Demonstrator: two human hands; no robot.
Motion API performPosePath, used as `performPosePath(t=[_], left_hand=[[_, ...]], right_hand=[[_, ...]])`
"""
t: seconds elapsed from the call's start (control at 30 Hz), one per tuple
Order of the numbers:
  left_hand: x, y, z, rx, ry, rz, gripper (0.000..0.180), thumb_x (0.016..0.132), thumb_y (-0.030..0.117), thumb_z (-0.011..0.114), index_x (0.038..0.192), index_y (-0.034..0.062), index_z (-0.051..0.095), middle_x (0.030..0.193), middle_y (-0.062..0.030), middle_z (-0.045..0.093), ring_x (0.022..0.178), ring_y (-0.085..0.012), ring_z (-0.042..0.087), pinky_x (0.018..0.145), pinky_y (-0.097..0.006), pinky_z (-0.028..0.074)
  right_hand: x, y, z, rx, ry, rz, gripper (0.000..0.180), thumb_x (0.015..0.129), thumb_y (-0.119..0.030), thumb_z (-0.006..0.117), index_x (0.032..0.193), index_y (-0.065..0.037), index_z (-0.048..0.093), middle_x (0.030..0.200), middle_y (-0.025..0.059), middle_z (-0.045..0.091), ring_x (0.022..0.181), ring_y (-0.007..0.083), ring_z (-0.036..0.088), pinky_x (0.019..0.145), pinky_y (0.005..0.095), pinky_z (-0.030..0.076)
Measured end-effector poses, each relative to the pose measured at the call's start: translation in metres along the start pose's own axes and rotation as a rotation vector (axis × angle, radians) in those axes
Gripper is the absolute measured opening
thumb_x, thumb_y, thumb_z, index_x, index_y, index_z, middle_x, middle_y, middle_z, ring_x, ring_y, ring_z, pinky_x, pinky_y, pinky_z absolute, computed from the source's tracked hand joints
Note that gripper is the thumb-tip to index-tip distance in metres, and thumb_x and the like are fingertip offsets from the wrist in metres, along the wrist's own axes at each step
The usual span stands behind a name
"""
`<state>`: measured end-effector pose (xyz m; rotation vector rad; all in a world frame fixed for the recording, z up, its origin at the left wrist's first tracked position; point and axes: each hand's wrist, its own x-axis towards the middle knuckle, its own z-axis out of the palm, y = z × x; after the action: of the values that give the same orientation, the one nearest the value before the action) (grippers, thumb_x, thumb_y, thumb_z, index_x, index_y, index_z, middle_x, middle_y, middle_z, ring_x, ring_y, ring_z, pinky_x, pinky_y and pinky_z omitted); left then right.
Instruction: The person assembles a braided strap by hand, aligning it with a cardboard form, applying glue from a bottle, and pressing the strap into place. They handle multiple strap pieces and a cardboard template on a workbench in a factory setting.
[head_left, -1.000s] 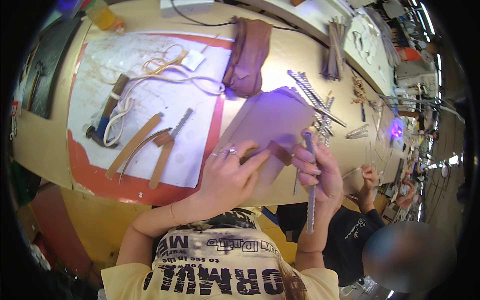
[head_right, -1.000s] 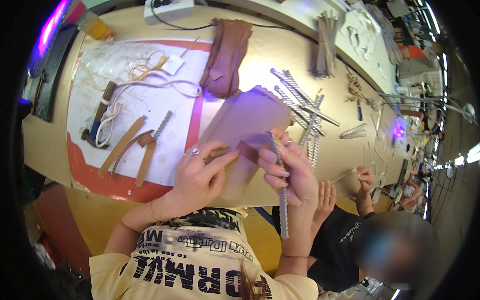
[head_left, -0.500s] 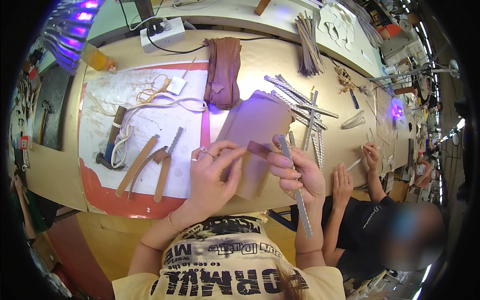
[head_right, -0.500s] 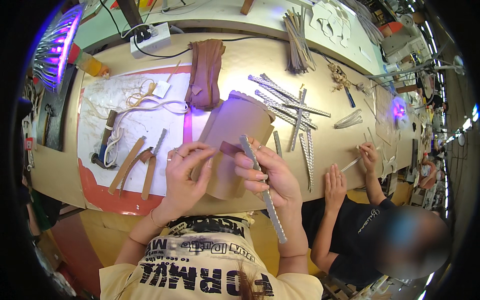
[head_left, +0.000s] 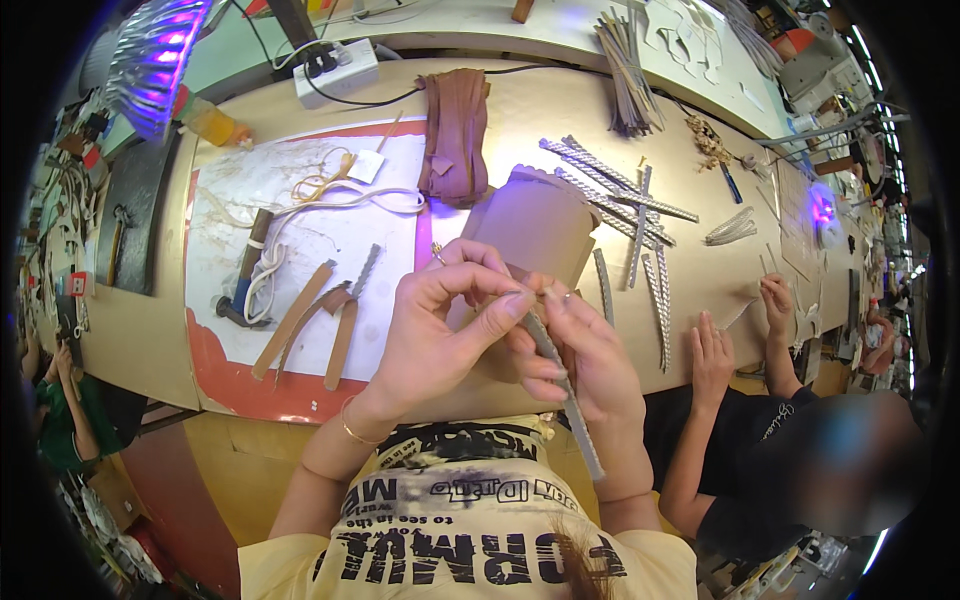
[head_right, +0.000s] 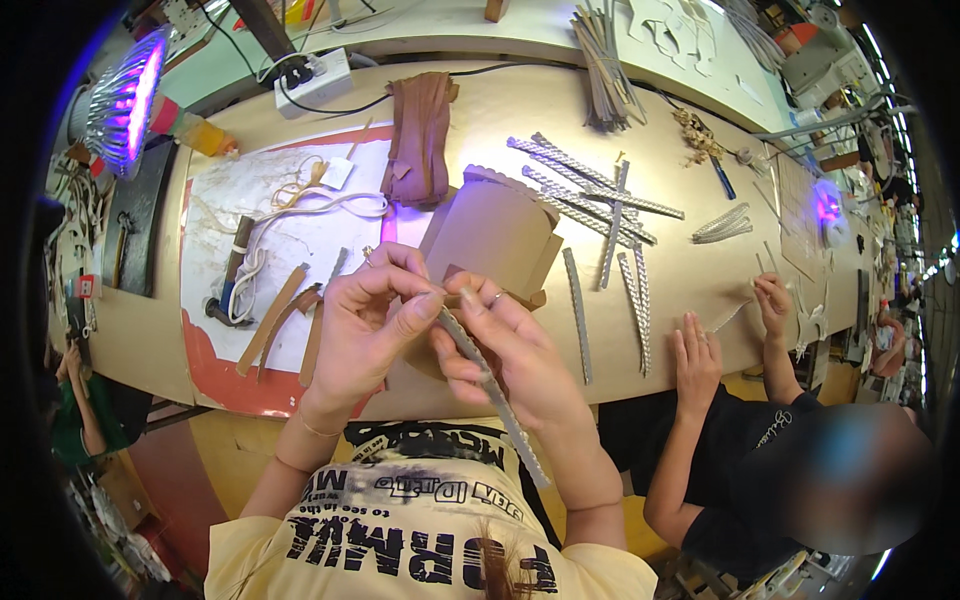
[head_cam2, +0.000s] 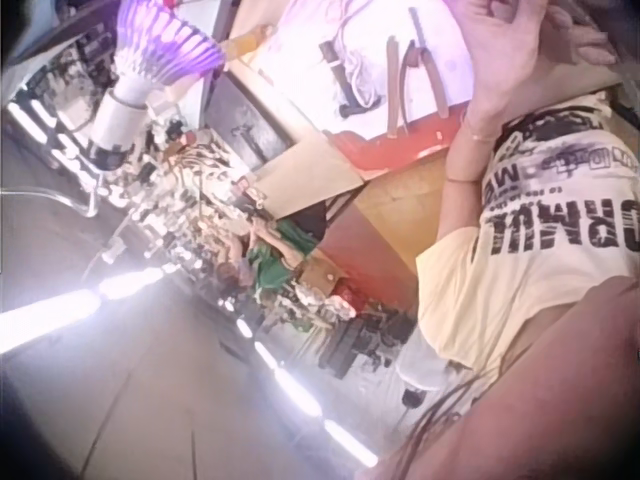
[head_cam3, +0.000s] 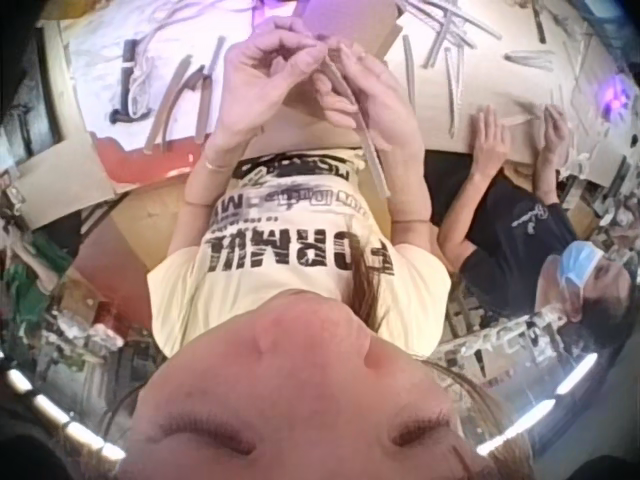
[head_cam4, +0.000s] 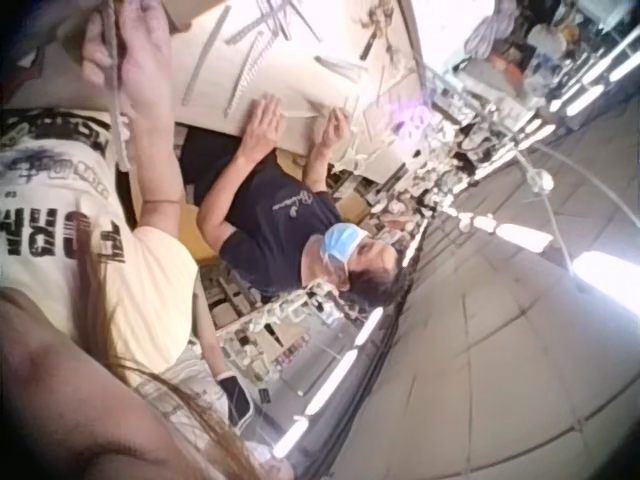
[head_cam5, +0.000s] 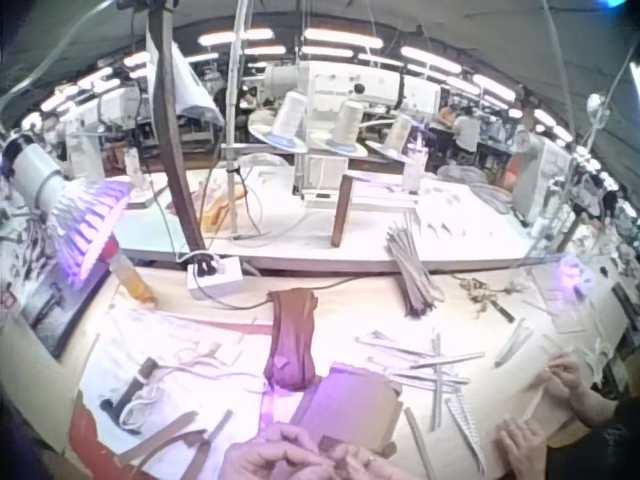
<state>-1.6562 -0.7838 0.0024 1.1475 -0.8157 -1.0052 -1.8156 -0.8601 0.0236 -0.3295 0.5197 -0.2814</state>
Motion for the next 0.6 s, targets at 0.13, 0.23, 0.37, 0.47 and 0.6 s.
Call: performPosePath(t=[0.13, 0.23, 0.37, 0.47, 0.6], left_hand=[[-0.016, 0.0, -0.015, 0.112, 0.059, 0.035, 0.007, 0.082, 0.007, 0.072, 0.086, 0.0014, 0.069, 0.093, -0.0058, 0.058, 0.088, -0.0123, 0.052, 0.079, -0.027, 0.042], [-0.033, -0.002, -0.027, 0.106, 0.114, 0.011, 0.008, 0.083, 0.006, 0.071, 0.08, 0.0011, 0.066, 0.088, -0.0055, 0.059, 0.084, -0.0125, 0.053, 0.079, -0.028, 0.042], [-0.049, -0.008, -0.034, -0.222, 0.223, -0.046, 0.013, 0.092, 0.012, 0.065, 0.084, 0.0023, 0.066, 0.08, 0.0002, 0.056, 0.079, -0.0072, 0.05, 0.072, -0.023, 0.041], [-0.056, -0.009, -0.041, -0.425, 0.274, -0.153, 0.023, 0.098, 0.02, 0.058, 0.086, 0.0023, 0.066, 0.077, 0.0035, 0.055, 0.071, -0.0033, 0.047, 0.064, -0.02, 0.039], [-0.059, -0.009, -0.047, -0.279, 0.414, -0.063, 0.033, 0.101, 0.028, 0.052, 0.087, 0.0011, 0.065, 0.072, 0.0048, 0.054, 0.061, -0.0004, 0.046, 0.054, -0.019, 0.04]], right_hand=[[-0.006, 0.025, 0.005, -0.861, 0.127, -0.351, 0.018, 0.098, -0.014, 0.055, 0.107, 0.001, 0.06, 0.083, 0.0066, 0.062, 0.061, 0.0064, 0.054, 0.049, 0.019, 0.043], [-0.012, 0.035, 0.01, -1.118, 0.173, -0.268, 0.015, 0.095, -0.007, 0.058, 0.095, 0.005, 0.067, 0.076, 0.005, 0.063, 0.064, 0.0064, 0.057, 0.054, 0.0188, 0.045], [0.004, 0.05, 0.02, -1.03, 0.129, -0.302, 0.016, 0.094, -0.007, 0.06, 0.094, 0.006, 0.069, 0.074, 0.007, 0.063, 0.057, 0.0083, 0.057, 0.051, 0.021, 0.046], [0.018, 0.057, 0.029, -1.067, 0.053, -0.347, 0.017, 0.094, -0.008, 0.06, 0.094, 0.007, 0.069, 0.073, 0.0069, 0.062, 0.056, 0.0083, 0.057, 0.051, 0.0207, 0.044], [0.029, 0.064, 0.035, -1.13, 0.061, -0.39, 0.018, 0.094, -0.008, 0.06, 0.092, 0.007, 0.068, 0.07, 0.0064, 0.061, 0.054, 0.0083, 0.056, 0.049, 0.0211, 0.042]])
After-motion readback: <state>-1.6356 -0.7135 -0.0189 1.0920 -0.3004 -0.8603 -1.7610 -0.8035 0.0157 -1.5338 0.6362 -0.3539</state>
